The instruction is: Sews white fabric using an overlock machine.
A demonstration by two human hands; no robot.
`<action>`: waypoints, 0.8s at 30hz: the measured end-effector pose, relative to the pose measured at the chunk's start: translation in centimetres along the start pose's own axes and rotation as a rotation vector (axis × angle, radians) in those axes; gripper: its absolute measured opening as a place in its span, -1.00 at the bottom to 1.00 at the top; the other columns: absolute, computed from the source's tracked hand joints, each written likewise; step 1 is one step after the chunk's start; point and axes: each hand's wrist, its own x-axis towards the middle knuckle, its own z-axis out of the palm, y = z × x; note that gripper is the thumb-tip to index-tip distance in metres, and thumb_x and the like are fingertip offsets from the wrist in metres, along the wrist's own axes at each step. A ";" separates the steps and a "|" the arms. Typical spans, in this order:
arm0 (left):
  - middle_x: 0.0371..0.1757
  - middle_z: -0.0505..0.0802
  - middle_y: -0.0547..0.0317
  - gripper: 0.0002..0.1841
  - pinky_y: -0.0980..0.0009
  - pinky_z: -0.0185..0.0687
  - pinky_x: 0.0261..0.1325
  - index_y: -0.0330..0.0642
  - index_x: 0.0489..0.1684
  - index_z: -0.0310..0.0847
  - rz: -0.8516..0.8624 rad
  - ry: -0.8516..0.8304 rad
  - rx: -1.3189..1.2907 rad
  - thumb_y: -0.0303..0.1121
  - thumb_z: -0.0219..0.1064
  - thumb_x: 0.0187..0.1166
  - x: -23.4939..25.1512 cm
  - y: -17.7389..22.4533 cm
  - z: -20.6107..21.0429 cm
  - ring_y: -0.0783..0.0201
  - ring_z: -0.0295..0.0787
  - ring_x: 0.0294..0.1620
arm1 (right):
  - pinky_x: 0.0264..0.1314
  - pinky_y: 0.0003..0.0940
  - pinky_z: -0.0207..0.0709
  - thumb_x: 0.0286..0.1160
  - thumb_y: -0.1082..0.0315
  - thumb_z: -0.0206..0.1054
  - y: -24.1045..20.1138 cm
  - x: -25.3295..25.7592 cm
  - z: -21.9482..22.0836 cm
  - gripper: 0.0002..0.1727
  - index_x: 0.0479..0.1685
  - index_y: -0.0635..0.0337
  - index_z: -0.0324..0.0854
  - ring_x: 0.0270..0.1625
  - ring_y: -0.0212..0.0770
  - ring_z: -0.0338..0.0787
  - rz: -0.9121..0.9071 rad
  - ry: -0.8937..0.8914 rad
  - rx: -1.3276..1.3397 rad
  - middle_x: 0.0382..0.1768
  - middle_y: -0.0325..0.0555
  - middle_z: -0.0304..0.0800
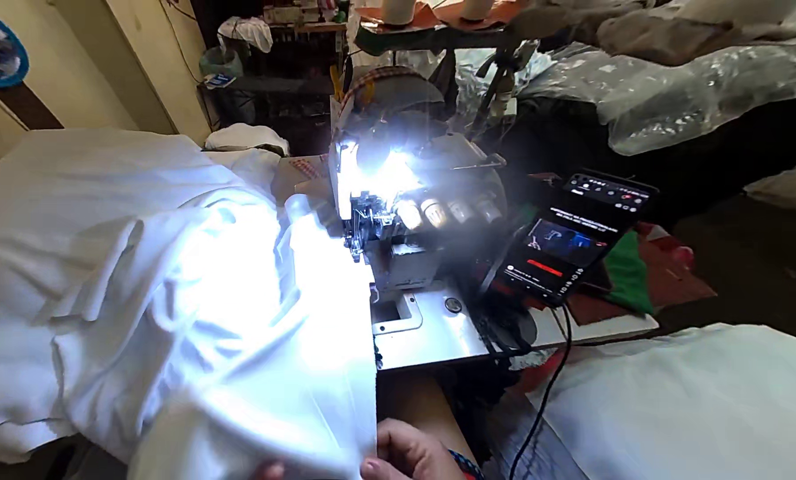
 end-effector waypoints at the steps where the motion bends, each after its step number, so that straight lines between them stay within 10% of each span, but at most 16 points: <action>1: -0.22 0.92 0.00 -0.51 0.25 0.77 0.13 -0.41 -0.21 0.76 0.022 -0.120 0.147 0.00 0.40 0.60 2.6 0.1 -0.8 0.28 0.89 -0.04 | -0.17 -0.38 0.76 0.50 0.49 0.38 -0.5 0.8 0.0 -0.89 -0.13 0.36 0.71 -0.32 -0.41 0.82 -0.008 0.020 -0.006 -0.34 -0.19 0.84; 2: -0.23 0.90 -0.24 -0.45 -0.04 0.75 0.04 -0.46 -0.20 0.77 0.028 -0.291 0.232 0.03 0.35 0.62 5.6 0.7 -1.7 -0.03 0.90 -0.09 | -0.18 -0.39 0.75 0.49 0.49 0.38 -0.8 1.5 -0.1 -0.89 -0.14 0.36 0.71 -0.33 -0.41 0.82 -0.012 0.040 -0.013 -0.34 -0.18 0.83; 4: -0.11 0.92 -0.11 -0.62 0.00 0.78 0.05 -0.31 -0.07 0.84 0.035 -0.566 0.160 -0.12 0.30 0.70 10.4 1.6 -2.1 0.02 0.89 -0.06 | -0.17 -0.38 0.77 0.48 0.49 0.39 -1.4 3.1 -0.3 -0.89 -0.13 0.36 0.71 -0.33 -0.39 0.83 -0.003 0.081 -0.005 -0.34 -0.17 0.84; 7: 0.00 0.91 0.11 -0.75 0.26 0.78 0.16 -0.18 -0.03 0.84 0.178 -0.468 -0.023 -0.32 0.21 0.72 12.4 3.1 2.5 0.27 0.86 0.06 | -0.18 -0.38 0.81 0.47 0.50 0.40 -2.0 5.5 -1.0 -0.85 -0.05 0.32 0.71 -0.33 -0.39 0.86 -0.009 0.138 0.047 -0.35 -0.22 0.86; 12: 0.20 0.91 0.27 -0.60 0.02 0.68 0.36 0.00 0.07 0.90 0.264 -0.194 0.202 -0.04 0.16 0.66 14.0 1.0 11.1 0.21 0.84 0.27 | -0.31 -0.41 0.77 0.39 0.55 0.43 -2.6 9.4 -2.1 -0.57 0.23 0.21 0.43 -0.40 -0.38 0.84 -0.208 0.248 0.025 -0.38 -0.27 0.85; 15: 0.29 0.87 0.31 -0.61 0.03 0.58 0.51 0.03 0.15 0.88 0.228 -0.235 0.205 -0.06 0.18 0.63 16.5 -0.1 11.9 0.26 0.73 0.44 | -0.28 -0.54 0.73 0.48 0.44 0.42 -2.6 12.0 -3.2 -0.69 0.18 0.25 0.66 -0.35 -0.48 0.79 -0.447 0.313 -0.213 -0.28 -0.26 0.84; 20: 0.22 0.85 0.04 -0.66 -0.09 0.56 0.44 -0.17 0.00 0.84 0.171 -0.330 0.294 -0.12 0.29 0.62 21.0 -0.8 13.2 0.04 0.73 0.38 | -0.12 -0.53 0.76 0.58 0.30 0.22 -4.0 13.9 -3.9 -0.71 -0.02 -0.01 0.90 -0.20 -0.55 0.85 -0.571 0.431 -0.607 -0.15 -0.37 0.94; 24: 0.35 0.74 -0.08 -0.54 -0.22 0.42 0.46 -0.24 0.30 0.67 0.070 -0.423 0.416 -0.16 0.43 0.52 24.2 -0.4 13.5 -0.12 0.59 0.47 | -0.08 -0.58 0.73 0.55 0.33 0.22 -4.1 13.5 -3.5 -0.71 -0.02 0.01 0.90 -0.16 -0.56 0.84 -0.549 0.435 -0.602 -0.13 -0.34 0.94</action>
